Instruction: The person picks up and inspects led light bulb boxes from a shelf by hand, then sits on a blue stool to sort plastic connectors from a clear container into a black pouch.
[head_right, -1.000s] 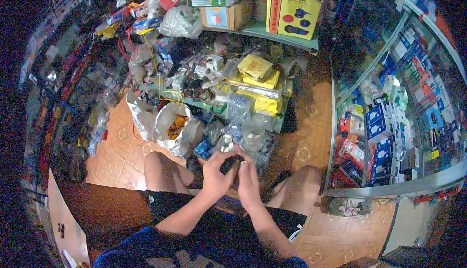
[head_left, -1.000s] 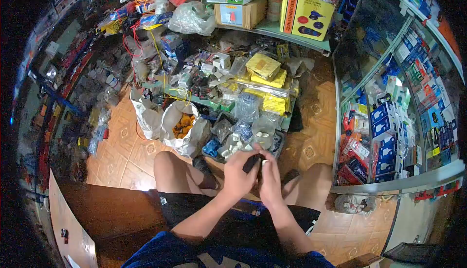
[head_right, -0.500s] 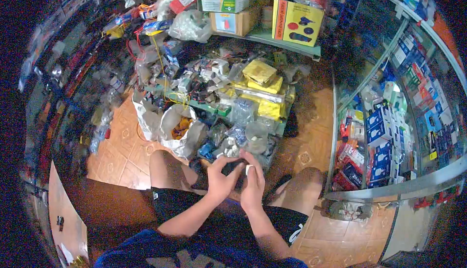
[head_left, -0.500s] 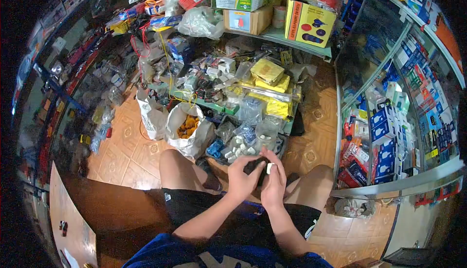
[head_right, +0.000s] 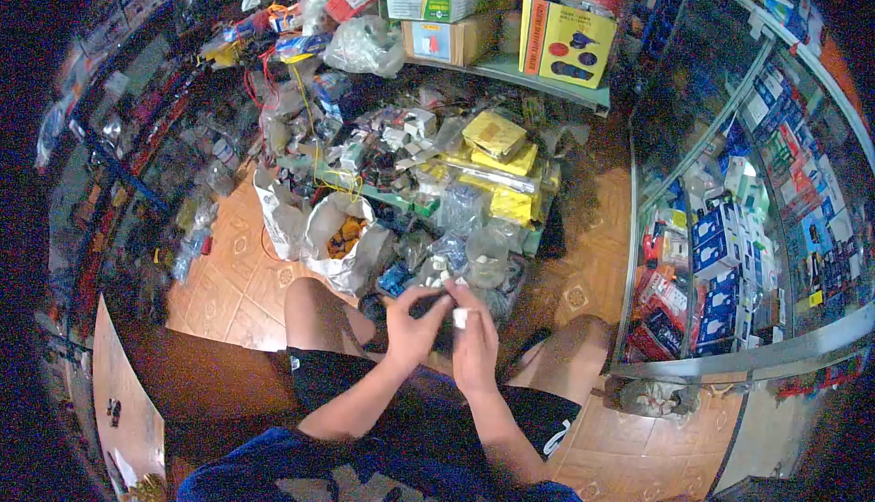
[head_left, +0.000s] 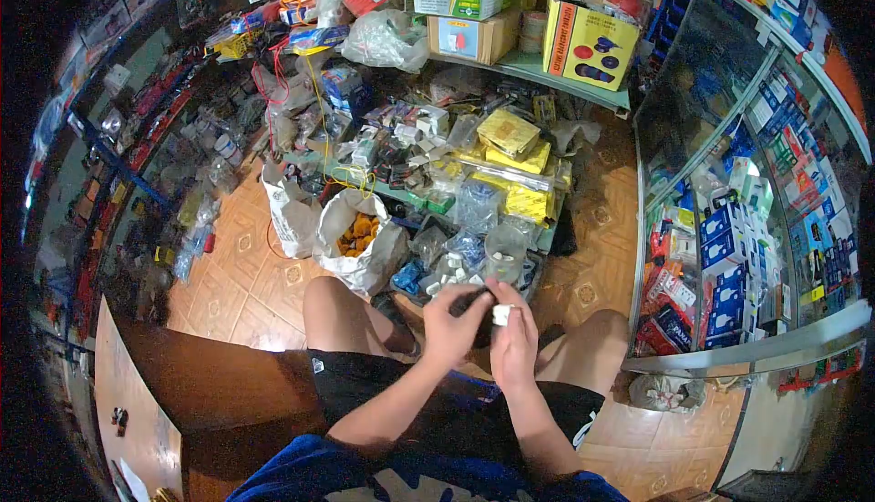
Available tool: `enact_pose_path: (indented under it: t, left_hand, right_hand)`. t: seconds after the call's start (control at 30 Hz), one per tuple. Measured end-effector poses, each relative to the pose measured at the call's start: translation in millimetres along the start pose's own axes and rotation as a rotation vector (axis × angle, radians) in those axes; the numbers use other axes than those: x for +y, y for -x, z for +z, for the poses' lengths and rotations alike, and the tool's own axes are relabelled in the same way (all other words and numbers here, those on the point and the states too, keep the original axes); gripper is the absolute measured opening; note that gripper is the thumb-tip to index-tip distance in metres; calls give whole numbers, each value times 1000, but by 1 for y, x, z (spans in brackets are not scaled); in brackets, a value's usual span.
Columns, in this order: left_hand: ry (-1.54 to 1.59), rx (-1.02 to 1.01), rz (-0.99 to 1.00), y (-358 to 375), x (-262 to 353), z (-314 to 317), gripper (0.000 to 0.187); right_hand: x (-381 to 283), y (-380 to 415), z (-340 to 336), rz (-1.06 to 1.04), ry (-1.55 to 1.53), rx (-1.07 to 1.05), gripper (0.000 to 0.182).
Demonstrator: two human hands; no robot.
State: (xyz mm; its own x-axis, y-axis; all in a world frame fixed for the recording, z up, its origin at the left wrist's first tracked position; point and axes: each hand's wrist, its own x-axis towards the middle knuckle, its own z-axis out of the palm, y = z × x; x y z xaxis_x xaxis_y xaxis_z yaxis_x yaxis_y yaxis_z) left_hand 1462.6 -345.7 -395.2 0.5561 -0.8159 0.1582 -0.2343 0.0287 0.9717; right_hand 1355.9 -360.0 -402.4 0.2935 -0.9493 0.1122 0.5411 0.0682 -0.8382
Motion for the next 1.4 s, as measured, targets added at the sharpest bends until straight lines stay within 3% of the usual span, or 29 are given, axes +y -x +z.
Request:
enact_pose_path:
  t: [0.03, 0.1, 0.13, 0.23, 0.3, 0.33, 0.47, 0.57, 0.6, 0.7, 0.83, 0.9, 1.0, 1.1, 1.13, 1.23, 1.3, 1.4]
  left_hand:
    - [14, -48, -23, -3, 2, -4, 16]
    - [-33, -122, 168, 4, 6, -2, 17]
    - [17, -188, 113, 11, 12, 0, 17]
    - [-39, -260, 206, 12, 22, 0, 21]
    - [-150, -200, 306, 16, 18, 5, 24]
    - [-206, -168, 354, 19, 16, 7, 25]
    - [-207, -210, 527, 15, 21, 9, 28]
    - [-175, -146, 453, -2, 36, 4, 29]
    - [-193, -154, 350, -3, 38, 1, 27]
    - [-112, -119, 362, 4, 35, 6, 21]
    - [-133, -127, 337, 0, 39, -1, 18]
    - [-146, -118, 187, -8, 49, -13, 20]
    - [-50, -283, 198, -19, 55, -32, 21]
    - [-101, -415, 285, -19, 66, -31, 23]
    - [-133, -385, 286, -19, 65, -27, 22]
    - [-126, -288, 168, -23, 58, -21, 20]
    - [-122, -293, 227, -14, 61, -13, 22]
    - [-142, -301, 66, -20, 65, -13, 21]
  right_hand:
    - [0, 0, 1, -20, 14, -51, 49]
    - [1, -3, -7, -34, -65, -41, 53]
    - [-2, -5, -12, -28, -112, -19, 54]
    - [7, -9, -21, -12, -120, 70, 54]
    - [22, -10, -22, -3, -132, 153, 52]
    - [23, -10, -22, 67, -101, 205, 52]
    - [-2, -4, -14, 253, -462, 76, 57]
    - [-2, 1, -15, 337, -235, 163, 60]
    - [1, 0, -18, 324, -191, 124, 67]
    - [5, -4, -26, 243, -244, -19, 64]
    - [8, -2, -29, 129, -171, -57, 66]
    - [-1, -2, -32, 47, 151, -70, 63]
    - [-20, -4, -32, -115, 570, -90, 61]
    - [-30, -4, -25, -65, 590, -117, 60]
    - [-24, -2, -25, -166, 586, -126, 51]
    - [-13, -1, -30, -139, 574, -119, 44]
    - [-16, -4, -33, -174, 531, -141, 42]
    - [-18, -2, -33, -175, 545, -130, 41]
